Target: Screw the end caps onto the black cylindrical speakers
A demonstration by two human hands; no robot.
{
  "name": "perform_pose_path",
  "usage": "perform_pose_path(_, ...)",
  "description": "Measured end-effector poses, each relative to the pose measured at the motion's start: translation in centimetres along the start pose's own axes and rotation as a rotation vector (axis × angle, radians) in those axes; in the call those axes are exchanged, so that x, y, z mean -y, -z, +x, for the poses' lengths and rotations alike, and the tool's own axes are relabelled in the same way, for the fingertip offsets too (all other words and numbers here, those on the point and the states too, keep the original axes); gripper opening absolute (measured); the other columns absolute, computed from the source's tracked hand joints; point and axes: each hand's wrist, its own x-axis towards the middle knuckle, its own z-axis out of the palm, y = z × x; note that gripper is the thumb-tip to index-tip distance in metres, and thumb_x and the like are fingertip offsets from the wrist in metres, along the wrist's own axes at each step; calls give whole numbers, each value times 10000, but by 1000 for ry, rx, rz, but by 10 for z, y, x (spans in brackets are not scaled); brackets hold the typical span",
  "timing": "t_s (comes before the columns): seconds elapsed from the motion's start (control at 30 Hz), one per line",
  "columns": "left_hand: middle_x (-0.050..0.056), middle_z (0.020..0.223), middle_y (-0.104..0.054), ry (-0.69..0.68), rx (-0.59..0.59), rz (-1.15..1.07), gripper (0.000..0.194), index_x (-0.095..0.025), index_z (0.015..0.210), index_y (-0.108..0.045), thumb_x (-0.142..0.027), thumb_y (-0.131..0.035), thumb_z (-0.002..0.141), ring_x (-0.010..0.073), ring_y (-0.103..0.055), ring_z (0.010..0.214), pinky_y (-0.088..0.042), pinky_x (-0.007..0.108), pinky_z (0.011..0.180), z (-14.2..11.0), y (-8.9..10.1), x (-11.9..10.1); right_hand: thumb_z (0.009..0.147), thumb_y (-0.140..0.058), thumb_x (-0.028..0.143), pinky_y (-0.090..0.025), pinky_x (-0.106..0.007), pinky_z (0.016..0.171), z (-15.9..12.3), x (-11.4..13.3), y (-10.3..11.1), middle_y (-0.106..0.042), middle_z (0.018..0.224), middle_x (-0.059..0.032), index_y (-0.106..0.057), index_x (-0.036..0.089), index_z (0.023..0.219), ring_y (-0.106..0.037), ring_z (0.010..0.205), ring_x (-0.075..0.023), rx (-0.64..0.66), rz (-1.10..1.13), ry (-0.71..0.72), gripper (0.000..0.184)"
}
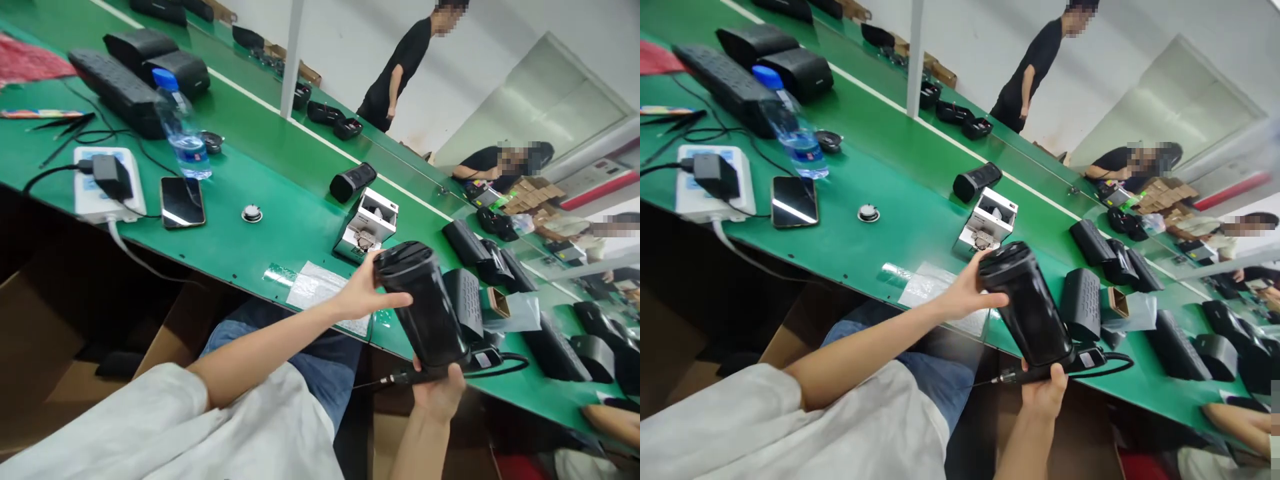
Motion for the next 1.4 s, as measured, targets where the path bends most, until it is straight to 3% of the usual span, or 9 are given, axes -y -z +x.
perform_pose_path(0.17,236,1722,-541,109,278,328,1377,-248,1771,-375,-627,-1128,682,502,-536,1622,-431,609,1360,-48,88,-46,624,-1048,570,-646,-501,1076,-36,-6,12,-679,1538,-149,-624,273,1641,-721,1313,-361,-51,-78,84,1142)
perform_pose_path(0.3,229,1665,-564,108,345,475,1343,-240,1746,-440,-708,-1100,674,502,-589,1556,-511,574,1297,-73,119,-63,529,-1123,465,-615,-548,1179,-53,-13,10,-690,1537,-161,-687,283,1557,-696,1401,-407,12,-126,118,1132)
perform_pose_path(0.47,205,1540,-608,30,234,495,1307,-242,1665,-478,-829,-1049,647,468,-655,1443,-540,565,1247,-97,126,-51,637,-1100,488,-554,-657,1267,-52,-9,-4,-689,1576,-148,-680,358,1555,-661,1494,-444,148,-122,194,1018)
perform_pose_path(0.6,191,1487,-615,148,211,533,1302,-238,1628,-465,-861,-1034,637,429,-681,1368,-570,540,1195,-115,128,-60,752,-1061,421,-585,-575,1255,-51,-4,-4,-676,1613,-138,-678,376,1598,-672,1504,-405,286,-157,186,930)
perform_pose_path(0.83,140,1372,-705,489,140,776,1039,-215,1511,-616,-853,-953,762,392,-727,1197,-628,493,1049,-141,120,-105,697,-1069,676,-706,-468,1034,-59,-8,-7,-768,1449,-172,-747,246,1552,-788,1286,-403,305,-203,-163,1010)
perform_pose_path(0.97,160,1396,-773,648,-18,804,957,-201,1542,-638,-845,-860,870,425,-757,1258,-632,499,1073,-124,119,-116,731,-1032,684,-722,-472,985,-43,-9,-29,-799,1367,-178,-770,190,1517,-808,1201,-389,251,-220,-352,965)
perform_pose_path(1.07,159,1332,-815,700,-60,838,951,-181,1601,-588,-853,-752,947,399,-782,1199,-636,488,1038,-97,118,-114,785,-972,729,-705,-404,647,-21,-10,-44,-827,1037,-136,-799,163,1408,-784,778,-286,184,-216,-491,859)
perform_pose_path(1.17,92,1121,-842,739,-4,930,798,-184,1503,-646,-830,-614,1037,348,-791,1035,-627,428,928,-71,118,-111,749,-968,794,-549,-322,406,0,-9,-55,-705,719,-49,-805,140,1201,-587,492,-186,88,-237,-576,811)
perform_pose_path(1.4,30,837,-746,845,210,1133,666,-201,1214,-650,-833,-487,1081,295,-719,754,-484,347,697,-43,123,-124,650,-1019,819,-530,-339,385,13,5,-68,-625,578,-42,-804,126,985,-585,447,-212,9,-321,-624,799)
